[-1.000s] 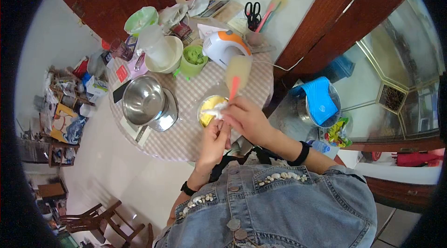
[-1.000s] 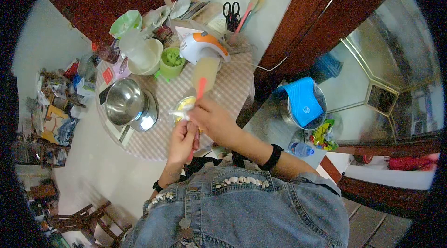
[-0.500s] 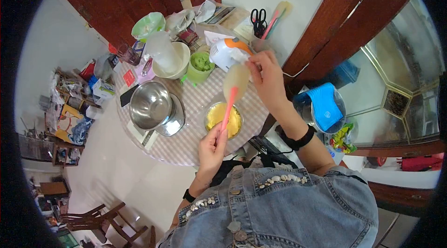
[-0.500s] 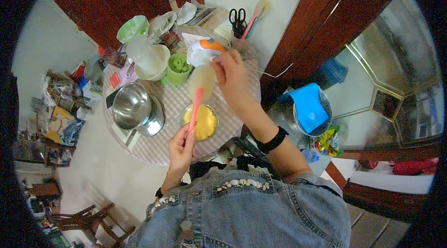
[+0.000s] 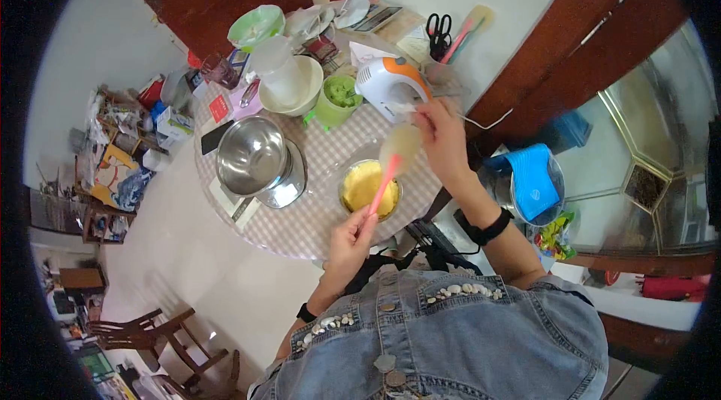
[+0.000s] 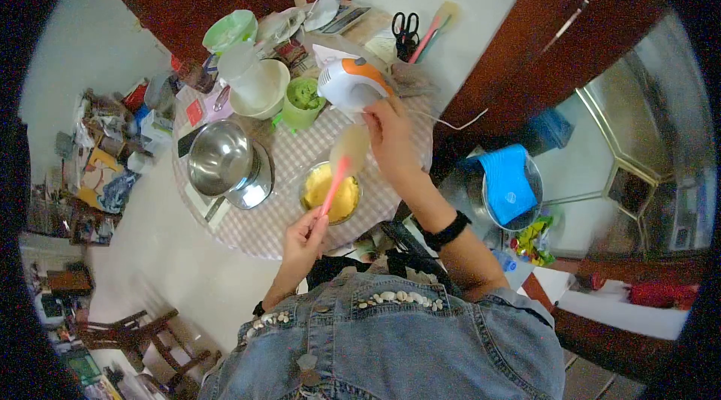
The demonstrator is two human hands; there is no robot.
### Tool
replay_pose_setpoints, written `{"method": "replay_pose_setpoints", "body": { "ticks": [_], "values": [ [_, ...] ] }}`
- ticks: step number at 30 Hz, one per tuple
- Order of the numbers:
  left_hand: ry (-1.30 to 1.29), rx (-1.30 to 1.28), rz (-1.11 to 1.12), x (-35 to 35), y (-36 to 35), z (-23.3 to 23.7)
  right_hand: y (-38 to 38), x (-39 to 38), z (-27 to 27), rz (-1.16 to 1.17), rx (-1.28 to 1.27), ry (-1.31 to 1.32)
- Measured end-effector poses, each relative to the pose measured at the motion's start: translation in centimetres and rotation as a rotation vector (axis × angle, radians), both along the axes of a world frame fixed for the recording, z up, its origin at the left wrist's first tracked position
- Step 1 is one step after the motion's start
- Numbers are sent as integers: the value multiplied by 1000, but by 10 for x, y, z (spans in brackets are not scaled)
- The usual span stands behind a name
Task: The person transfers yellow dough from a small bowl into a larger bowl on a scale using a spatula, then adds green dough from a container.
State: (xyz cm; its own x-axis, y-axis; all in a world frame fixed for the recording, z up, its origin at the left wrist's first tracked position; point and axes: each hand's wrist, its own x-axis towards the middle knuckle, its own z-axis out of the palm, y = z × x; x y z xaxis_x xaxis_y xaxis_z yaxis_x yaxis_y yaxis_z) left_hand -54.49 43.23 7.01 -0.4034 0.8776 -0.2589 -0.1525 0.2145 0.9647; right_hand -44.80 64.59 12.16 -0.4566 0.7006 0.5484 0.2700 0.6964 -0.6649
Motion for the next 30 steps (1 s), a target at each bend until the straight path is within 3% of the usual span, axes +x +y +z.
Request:
{"method": "replay_pose_setpoints", "body": {
  "ticks": [2,4,6,9,11,12,14,18,20,21,23,25,28,30],
  "values": [
    [-78,-30,46,-2,-1,1,-11,2,-3,1,-23,18],
    [-14,-61,41,-7,-1,8,-34,4,-13,285,130,-50],
    [-10,-29,54,-4,-3,9,-35,3,-24,320,102,-129],
    [-8,-1,58,0,-5,14,-15,1,-26,184,31,-78],
    [-7,-12,46,0,-8,19,-5,2,-15,-22,-369,-69],
    [10,-15,38,-2,-10,22,3,4,-21,-25,-368,-71],
    [26,-15,44,-4,-12,22,19,10,-50,-50,-211,-158],
    [-99,94,87,-13,-16,-2,30,21,-113,123,-275,-384],
    [-147,167,95,-15,-17,-10,22,19,-120,237,17,-367],
    [-170,175,108,-15,-17,-12,19,19,-123,249,19,-365],
    [-197,177,143,-12,-16,-17,-1,13,-82,195,-445,-300],
    [-275,320,123,-11,-11,-20,-17,14,-47,330,-534,-314],
    [-287,231,82,2,5,1,-51,12,-33,644,-622,-298],
    [-237,221,86,15,15,6,-80,4,-18,695,-677,-10]
  ]
}}
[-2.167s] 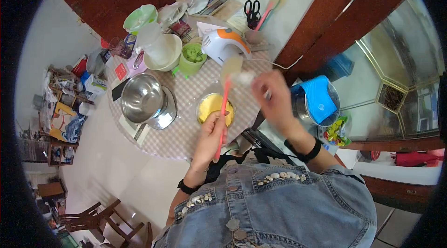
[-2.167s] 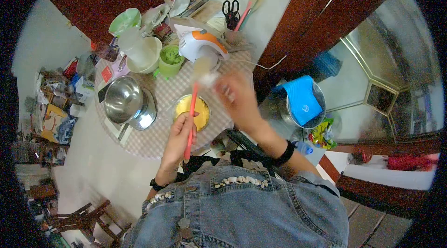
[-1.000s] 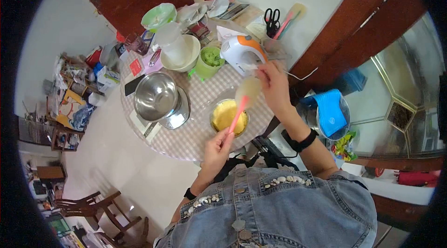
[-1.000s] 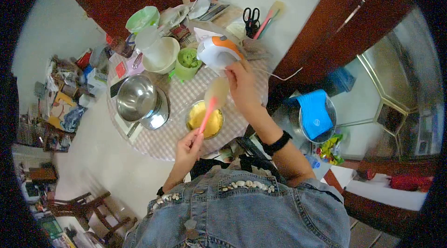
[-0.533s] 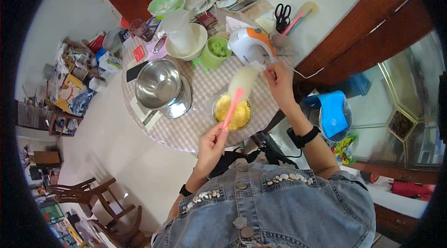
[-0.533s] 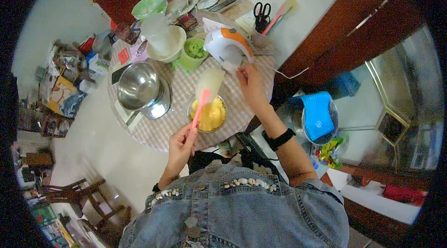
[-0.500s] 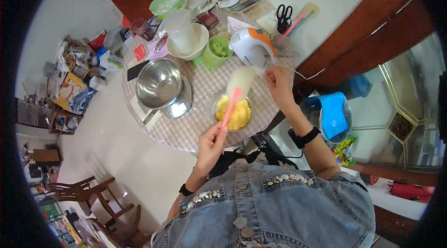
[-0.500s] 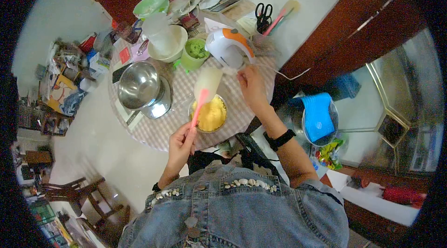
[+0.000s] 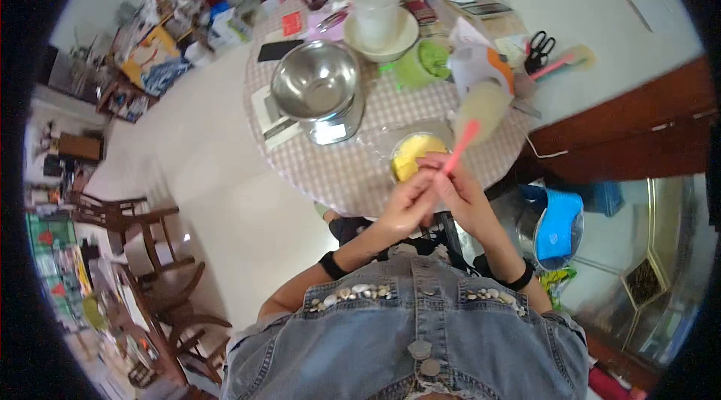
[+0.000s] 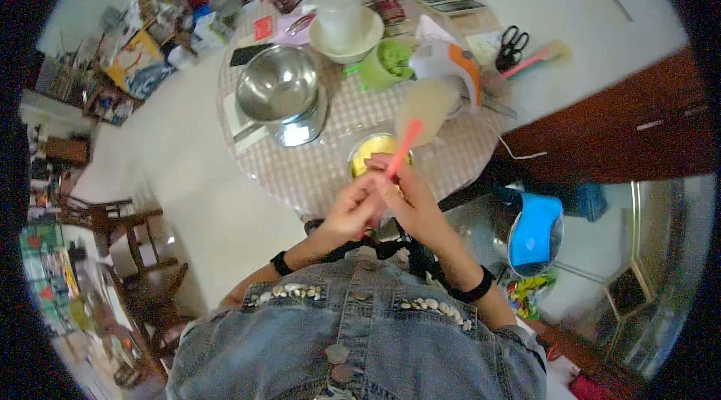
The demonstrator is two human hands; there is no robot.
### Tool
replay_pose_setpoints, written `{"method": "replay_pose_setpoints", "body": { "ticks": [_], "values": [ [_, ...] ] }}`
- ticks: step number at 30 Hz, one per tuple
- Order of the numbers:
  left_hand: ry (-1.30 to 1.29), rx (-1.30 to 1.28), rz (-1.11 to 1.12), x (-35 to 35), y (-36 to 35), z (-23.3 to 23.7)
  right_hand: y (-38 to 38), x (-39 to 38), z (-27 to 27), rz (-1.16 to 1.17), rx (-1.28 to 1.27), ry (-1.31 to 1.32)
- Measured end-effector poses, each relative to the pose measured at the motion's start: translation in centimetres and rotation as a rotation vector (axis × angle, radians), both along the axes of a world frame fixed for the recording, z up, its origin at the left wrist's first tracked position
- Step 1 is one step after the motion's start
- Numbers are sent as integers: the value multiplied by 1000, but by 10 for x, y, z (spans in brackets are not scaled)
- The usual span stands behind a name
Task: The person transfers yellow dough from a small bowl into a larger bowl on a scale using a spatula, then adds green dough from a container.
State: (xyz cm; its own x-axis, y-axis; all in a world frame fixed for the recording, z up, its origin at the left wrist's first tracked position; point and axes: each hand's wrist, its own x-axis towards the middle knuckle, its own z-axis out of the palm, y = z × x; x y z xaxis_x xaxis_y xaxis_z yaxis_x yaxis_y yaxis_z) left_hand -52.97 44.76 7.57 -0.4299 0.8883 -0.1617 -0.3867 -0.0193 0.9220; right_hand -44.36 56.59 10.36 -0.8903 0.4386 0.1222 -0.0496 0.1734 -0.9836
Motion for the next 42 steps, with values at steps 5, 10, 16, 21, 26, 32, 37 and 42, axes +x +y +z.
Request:
{"method": "replay_pose_setpoints", "body": {
  "ticks": [5,10,16,21,26,32,37,42],
  "values": [
    [460,182,70,-3,0,-15,16,8,13,-264,-181,-66],
    [237,-337,490,-55,-36,-57,53,48,37,-368,344,-506],
    [-504,-431,171,-71,-32,-118,53,66,18,-164,604,-646],
    [-476,-392,298,-72,-4,-100,48,56,28,-44,851,-745],
    [-384,-218,353,-101,10,-114,40,50,36,-25,1059,-851],
    [-577,-147,347,-97,26,-118,30,40,35,53,1126,-854],
    [-260,-340,109,-69,28,-153,42,33,18,171,1155,-884],
    [-192,-247,348,-41,22,-174,60,34,-9,233,883,-813]
  ]
}}
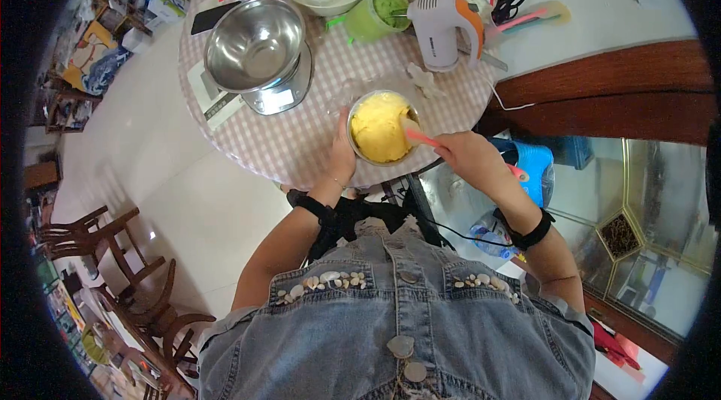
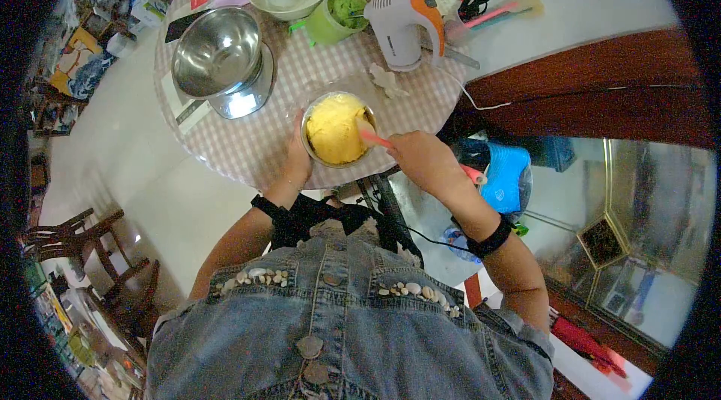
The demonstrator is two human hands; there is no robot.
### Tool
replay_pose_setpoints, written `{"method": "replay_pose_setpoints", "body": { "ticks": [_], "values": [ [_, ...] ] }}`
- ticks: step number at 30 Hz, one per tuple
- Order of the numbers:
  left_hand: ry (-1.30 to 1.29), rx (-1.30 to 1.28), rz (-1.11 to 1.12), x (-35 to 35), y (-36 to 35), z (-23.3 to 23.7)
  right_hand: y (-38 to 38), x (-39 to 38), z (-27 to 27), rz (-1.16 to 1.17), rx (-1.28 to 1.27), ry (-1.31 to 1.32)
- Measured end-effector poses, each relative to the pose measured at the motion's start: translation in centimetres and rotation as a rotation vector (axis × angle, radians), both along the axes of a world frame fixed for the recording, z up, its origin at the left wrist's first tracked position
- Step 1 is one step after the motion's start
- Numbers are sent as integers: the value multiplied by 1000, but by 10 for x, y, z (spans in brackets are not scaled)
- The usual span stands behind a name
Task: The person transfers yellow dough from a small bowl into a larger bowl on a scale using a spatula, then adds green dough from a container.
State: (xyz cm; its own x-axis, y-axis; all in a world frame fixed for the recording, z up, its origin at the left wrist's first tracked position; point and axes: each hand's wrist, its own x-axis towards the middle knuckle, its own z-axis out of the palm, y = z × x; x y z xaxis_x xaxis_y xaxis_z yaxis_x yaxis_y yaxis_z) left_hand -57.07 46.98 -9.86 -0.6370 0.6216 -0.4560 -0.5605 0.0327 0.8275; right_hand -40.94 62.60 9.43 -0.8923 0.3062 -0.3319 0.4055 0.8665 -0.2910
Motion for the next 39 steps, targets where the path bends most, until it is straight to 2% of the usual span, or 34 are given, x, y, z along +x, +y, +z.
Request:
{"method": "replay_pose_setpoints", "body": {
  "ticks": [1,2,7,8,10,12,13,14,15,16,17,18,20,21,22,24,26,27,31,33,37,38,39],
  "values": [
    [170,-82,-50,2,-3,-4,1,1,-7,1,0,0],
    [170,-82,-49,6,-6,-9,2,2,-14,-7,-68,22],
    [896,-299,38,37,-25,-10,-13,1,-33,-68,-282,138],
    [898,-308,40,36,-31,-5,-16,1,-37,-107,-325,151],
    [445,-179,59,31,-44,18,-21,-4,-37,-135,-375,161],
    [-2,-38,80,20,-54,54,-24,-12,-29,-155,-229,93],
    [-223,35,87,14,-58,66,-21,-14,-30,-151,-234,96],
    [-222,29,89,5,-64,73,-18,-15,-32,-43,-186,98],
    [-366,86,-16,-7,-71,78,-17,-16,-34,64,-137,100],
    [-509,147,-120,-16,-74,80,-17,-18,-34,65,-139,104],
    [-365,69,-205,-18,-75,76,-18,-21,-32,84,-117,140],
    [-362,66,-205,-22,-76,75,-19,-23,-30,103,-96,176],
    [-303,-67,-458,-31,-74,80,-20,-27,-26,121,-85,158],
    [-304,-68,-459,-34,-73,79,-20,-29,-23,138,-70,138],
    [-341,-80,-448,-36,-73,79,-20,-30,-20,136,-71,138],
    [-377,-88,-445,-36,-70,78,-18,-34,-12,297,7,85],
    [-433,-61,-260,-29,-68,78,-18,-36,-1,334,45,67],
    [-433,-61,-265,-26,-67,80,-18,-37,5,376,81,48],
    [-400,90,-80,-16,-67,84,-34,-45,38,320,116,-57],
    [-371,139,-3,-13,-70,87,-36,-43,41,259,17,85],
    [-231,166,170,-16,-83,120,-35,-44,28,155,-175,119],
    [-172,159,232,-18,-89,128,-35,-46,27,107,-373,135],
    [-98,129,187,-21,-94,138,-38,-50,24,59,-572,149]
  ]
}}
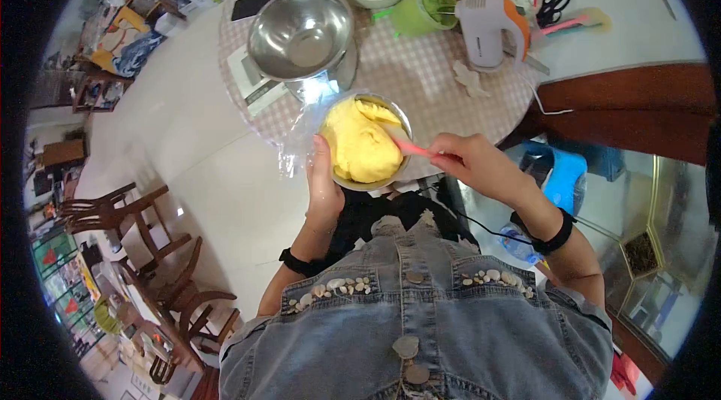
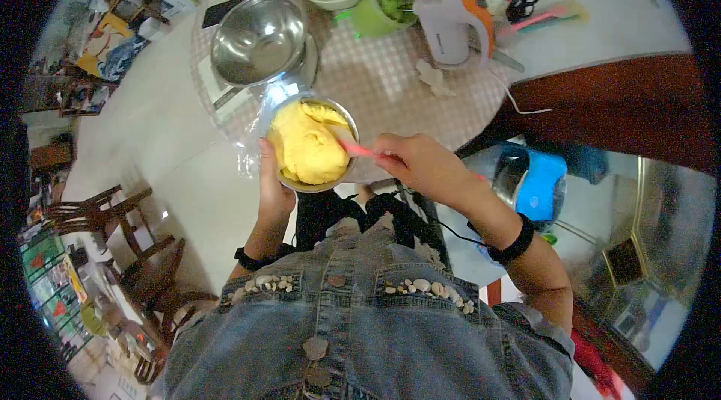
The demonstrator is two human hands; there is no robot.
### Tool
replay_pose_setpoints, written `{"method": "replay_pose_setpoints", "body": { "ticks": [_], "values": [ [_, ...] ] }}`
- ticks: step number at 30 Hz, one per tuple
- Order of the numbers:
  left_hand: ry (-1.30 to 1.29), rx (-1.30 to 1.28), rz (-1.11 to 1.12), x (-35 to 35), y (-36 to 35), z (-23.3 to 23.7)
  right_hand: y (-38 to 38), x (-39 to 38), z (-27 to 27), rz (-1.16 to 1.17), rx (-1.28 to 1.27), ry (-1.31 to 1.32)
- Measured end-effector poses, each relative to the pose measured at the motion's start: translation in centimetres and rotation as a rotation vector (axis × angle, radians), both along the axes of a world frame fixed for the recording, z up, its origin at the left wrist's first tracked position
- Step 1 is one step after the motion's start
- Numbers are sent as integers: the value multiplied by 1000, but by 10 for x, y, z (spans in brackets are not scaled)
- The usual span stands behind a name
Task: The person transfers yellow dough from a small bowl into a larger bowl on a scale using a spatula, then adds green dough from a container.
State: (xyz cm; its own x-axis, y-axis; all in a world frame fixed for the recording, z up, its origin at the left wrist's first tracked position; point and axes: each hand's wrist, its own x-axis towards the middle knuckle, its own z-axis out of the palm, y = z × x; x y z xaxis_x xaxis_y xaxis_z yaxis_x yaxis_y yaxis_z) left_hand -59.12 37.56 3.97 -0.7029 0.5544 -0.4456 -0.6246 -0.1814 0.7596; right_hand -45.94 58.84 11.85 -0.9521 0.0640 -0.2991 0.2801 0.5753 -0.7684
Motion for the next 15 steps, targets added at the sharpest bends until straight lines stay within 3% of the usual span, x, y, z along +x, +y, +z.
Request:
{"method": "replay_pose_setpoints", "body": {
  "ticks": [5,7,9,11,15],
  "values": [
    [145,-63,135,-16,-14,31,-28,-27,-21,-18,-250,140],
    [199,-81,254,-25,-21,39,-46,-40,-33,-140,-677,-6],
    [217,-111,309,-34,-27,46,-61,-57,-29,-136,-705,31],
    [230,-138,363,-45,-36,47,-75,-73,-21,-226,-988,-147],
    [395,-282,369,-72,-51,54,-104,-97,-18,-341,-1158,-147]
  ]
}}
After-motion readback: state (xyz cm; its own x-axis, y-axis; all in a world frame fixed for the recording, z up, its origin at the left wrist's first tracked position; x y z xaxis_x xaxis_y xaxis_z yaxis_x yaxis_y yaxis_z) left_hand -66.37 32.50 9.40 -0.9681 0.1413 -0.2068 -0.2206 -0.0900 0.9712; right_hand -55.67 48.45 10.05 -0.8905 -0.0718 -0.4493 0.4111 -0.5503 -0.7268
